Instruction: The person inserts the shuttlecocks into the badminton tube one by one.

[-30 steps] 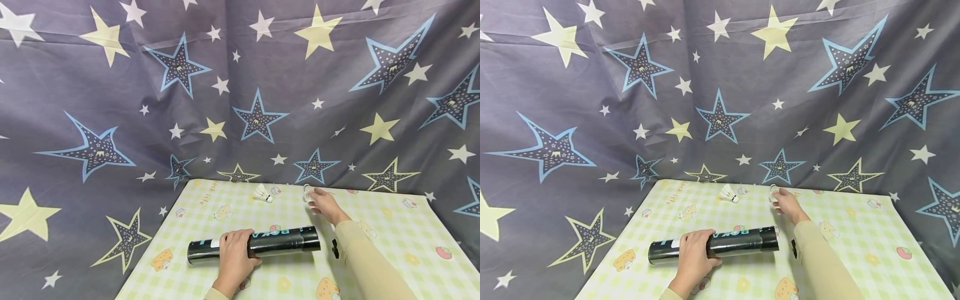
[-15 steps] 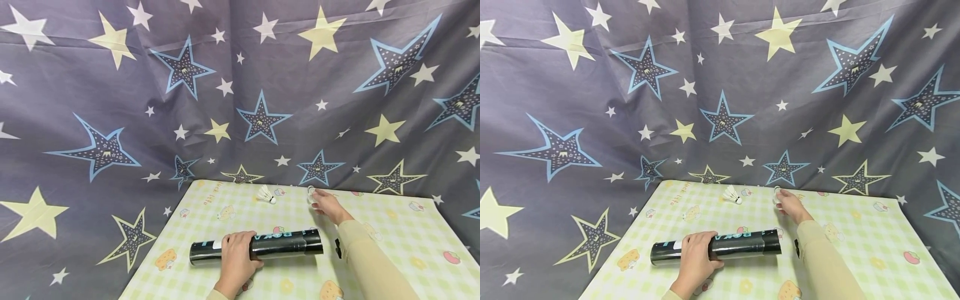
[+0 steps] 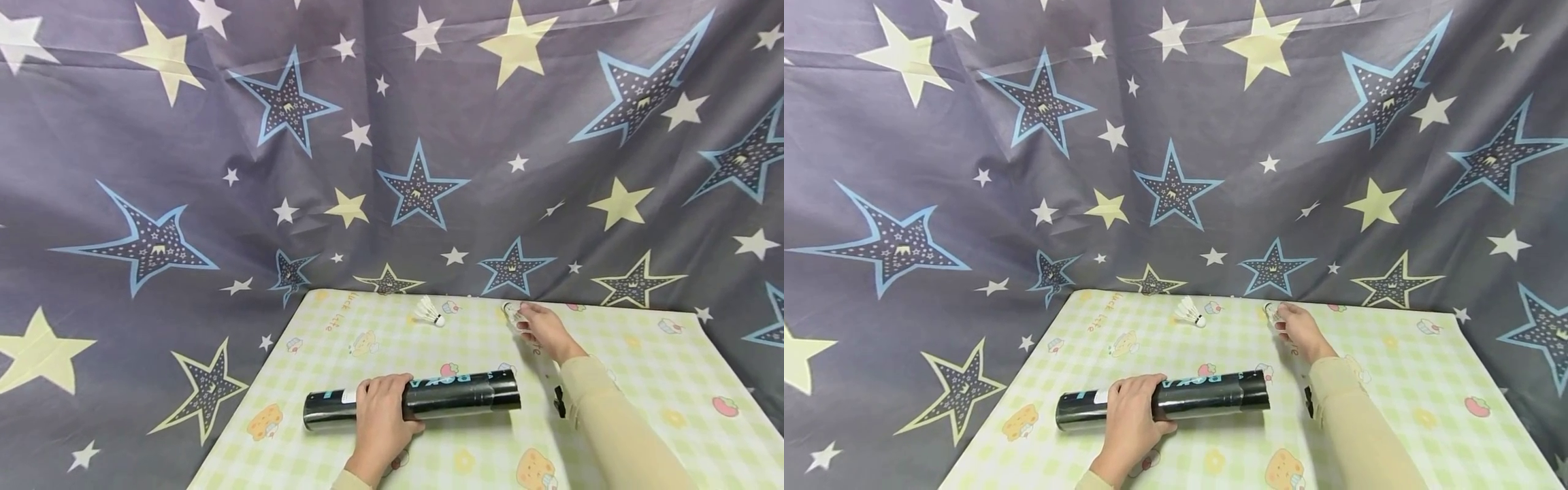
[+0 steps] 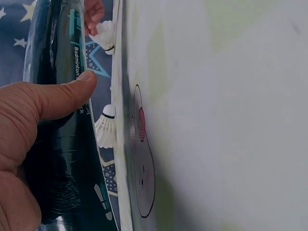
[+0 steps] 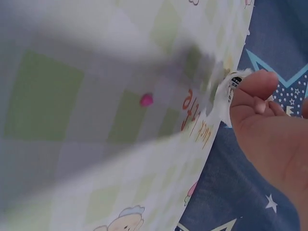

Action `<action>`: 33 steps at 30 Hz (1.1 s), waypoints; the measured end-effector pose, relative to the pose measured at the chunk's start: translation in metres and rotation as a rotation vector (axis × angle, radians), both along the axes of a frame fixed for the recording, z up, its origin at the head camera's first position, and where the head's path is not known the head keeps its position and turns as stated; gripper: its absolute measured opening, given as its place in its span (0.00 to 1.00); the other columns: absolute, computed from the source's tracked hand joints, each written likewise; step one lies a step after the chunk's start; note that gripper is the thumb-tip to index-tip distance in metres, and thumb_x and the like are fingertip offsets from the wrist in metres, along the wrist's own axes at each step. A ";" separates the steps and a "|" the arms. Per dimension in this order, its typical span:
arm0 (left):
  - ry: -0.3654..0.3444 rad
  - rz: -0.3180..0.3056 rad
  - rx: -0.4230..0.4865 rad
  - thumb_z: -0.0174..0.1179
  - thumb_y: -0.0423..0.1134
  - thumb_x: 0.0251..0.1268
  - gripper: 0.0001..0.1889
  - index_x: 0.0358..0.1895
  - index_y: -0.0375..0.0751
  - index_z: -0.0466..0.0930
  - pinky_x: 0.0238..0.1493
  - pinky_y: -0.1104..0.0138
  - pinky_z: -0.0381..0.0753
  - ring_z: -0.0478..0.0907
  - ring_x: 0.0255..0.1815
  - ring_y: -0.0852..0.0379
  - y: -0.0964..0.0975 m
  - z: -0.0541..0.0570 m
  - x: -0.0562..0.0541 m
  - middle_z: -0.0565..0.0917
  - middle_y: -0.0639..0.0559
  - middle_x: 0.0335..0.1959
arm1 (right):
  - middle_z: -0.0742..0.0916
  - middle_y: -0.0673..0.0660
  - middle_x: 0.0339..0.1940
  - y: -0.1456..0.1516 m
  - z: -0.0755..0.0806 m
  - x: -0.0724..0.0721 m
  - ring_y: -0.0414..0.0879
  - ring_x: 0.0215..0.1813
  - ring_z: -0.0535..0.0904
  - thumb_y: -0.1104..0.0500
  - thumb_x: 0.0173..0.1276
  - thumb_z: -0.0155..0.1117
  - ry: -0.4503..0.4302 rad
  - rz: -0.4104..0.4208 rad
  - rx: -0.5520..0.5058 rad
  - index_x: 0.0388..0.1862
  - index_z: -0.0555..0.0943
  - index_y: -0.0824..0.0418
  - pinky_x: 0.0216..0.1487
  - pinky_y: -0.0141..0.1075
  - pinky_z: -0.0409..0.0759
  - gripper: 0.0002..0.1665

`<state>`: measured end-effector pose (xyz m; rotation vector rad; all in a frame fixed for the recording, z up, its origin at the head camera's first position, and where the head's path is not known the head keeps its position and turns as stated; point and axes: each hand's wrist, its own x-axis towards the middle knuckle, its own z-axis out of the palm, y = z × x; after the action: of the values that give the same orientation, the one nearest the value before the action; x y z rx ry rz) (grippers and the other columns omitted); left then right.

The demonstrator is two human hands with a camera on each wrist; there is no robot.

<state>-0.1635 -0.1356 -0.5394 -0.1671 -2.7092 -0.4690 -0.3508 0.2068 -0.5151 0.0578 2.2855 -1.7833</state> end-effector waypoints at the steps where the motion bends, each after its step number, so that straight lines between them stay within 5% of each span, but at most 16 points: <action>1: 0.001 0.001 -0.001 0.93 0.55 0.29 0.46 0.62 0.53 0.84 0.69 0.45 0.71 0.83 0.59 0.49 0.000 0.000 0.000 0.89 0.53 0.57 | 0.64 0.73 0.84 -0.001 0.000 0.000 0.49 0.61 0.80 0.47 0.91 0.38 -0.001 -0.003 0.008 0.87 0.49 0.72 0.54 0.31 0.85 0.40; 8: -0.015 -0.004 -0.016 0.92 0.56 0.30 0.46 0.62 0.54 0.84 0.69 0.45 0.71 0.82 0.60 0.49 0.003 0.000 -0.001 0.89 0.54 0.58 | 0.65 0.71 0.83 -0.003 -0.003 -0.001 0.53 0.62 0.80 0.46 0.91 0.35 0.007 0.017 0.065 0.90 0.47 0.62 0.55 0.38 0.84 0.38; 12: -0.015 -0.005 -0.015 0.92 0.57 0.30 0.46 0.62 0.54 0.84 0.69 0.45 0.71 0.82 0.60 0.49 0.004 -0.001 -0.002 0.89 0.54 0.57 | 0.71 0.73 0.79 -0.002 -0.005 -0.002 0.54 0.61 0.81 0.44 0.91 0.36 -0.007 -0.003 0.087 0.89 0.49 0.65 0.56 0.40 0.85 0.40; 19: -0.016 0.012 -0.017 0.92 0.56 0.30 0.46 0.62 0.54 0.84 0.69 0.45 0.71 0.82 0.60 0.49 0.001 -0.003 -0.003 0.89 0.54 0.57 | 0.88 0.71 0.59 0.008 -0.004 0.013 0.39 0.46 0.82 0.47 0.84 0.59 0.202 -0.136 0.235 0.73 0.77 0.71 0.45 0.29 0.82 0.32; 26: -0.027 0.008 0.003 0.93 0.55 0.29 0.46 0.62 0.53 0.84 0.69 0.45 0.71 0.82 0.60 0.49 0.002 -0.004 -0.004 0.89 0.53 0.57 | 0.89 0.43 0.35 0.043 0.010 0.071 0.33 0.37 0.81 0.50 0.75 0.73 0.241 -0.140 0.251 0.58 0.83 0.68 0.40 0.27 0.80 0.25; 33: -0.022 0.008 0.024 0.93 0.53 0.28 0.46 0.62 0.53 0.84 0.69 0.43 0.71 0.83 0.60 0.46 0.005 0.000 -0.005 0.89 0.52 0.58 | 0.89 0.37 0.29 0.052 0.029 0.136 0.34 0.34 0.80 0.54 0.74 0.74 0.270 -0.134 0.130 0.52 0.81 0.67 0.36 0.32 0.79 0.20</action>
<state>-0.1689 -0.1305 -0.5390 -0.1451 -2.7238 -0.5033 -0.2151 0.2584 -0.4858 -0.0078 2.6434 -1.7994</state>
